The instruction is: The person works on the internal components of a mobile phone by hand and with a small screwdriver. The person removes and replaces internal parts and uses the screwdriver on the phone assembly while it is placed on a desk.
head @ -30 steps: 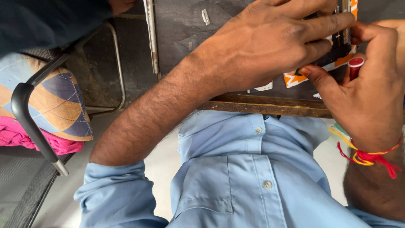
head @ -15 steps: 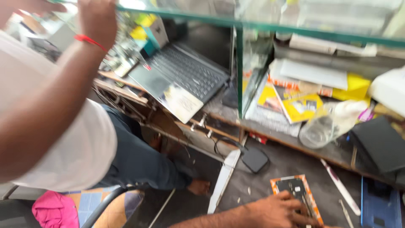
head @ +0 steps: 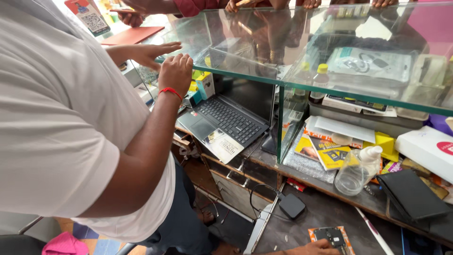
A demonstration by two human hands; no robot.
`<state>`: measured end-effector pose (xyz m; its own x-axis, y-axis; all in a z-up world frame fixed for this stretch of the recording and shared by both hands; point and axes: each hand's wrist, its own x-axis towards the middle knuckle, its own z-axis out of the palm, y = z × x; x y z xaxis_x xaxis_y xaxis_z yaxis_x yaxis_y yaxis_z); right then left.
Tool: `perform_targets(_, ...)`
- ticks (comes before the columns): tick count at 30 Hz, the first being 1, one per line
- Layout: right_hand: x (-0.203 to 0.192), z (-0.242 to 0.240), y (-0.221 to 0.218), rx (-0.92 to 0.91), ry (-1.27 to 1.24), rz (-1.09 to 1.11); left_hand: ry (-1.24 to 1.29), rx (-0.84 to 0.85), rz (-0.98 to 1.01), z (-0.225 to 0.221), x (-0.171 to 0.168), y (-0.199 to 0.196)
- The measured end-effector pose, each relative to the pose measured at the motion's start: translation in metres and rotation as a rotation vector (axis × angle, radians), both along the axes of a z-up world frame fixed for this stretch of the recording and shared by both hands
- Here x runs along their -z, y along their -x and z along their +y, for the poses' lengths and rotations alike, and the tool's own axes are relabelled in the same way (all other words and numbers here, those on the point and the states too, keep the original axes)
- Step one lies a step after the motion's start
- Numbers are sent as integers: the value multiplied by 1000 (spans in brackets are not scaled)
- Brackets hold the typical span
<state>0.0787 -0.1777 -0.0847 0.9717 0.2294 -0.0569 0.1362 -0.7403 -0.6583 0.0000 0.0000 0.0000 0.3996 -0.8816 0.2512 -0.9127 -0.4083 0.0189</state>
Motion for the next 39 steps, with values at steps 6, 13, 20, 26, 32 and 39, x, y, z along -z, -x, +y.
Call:
perform_targets(6,30,19,53,-7,76,165,232,67,56,4,-36,28)
perform_targets(13,-1,4,36,-21,106,131,143,29,73,-5,-2,17)
perform_targets(20,-27,-34,38,-42,129,76,93,19,48,0,-14,19)
perform_targets(26,-14,-89,122,-31,74,22,175,50,112,2,-58,38)
perform_targets(32,-93,-84,150,40,127,-9,322,98,173,2,-86,51)
perform_targets(39,-196,-57,180,8,12,-129,370,78,268,2,-113,48)
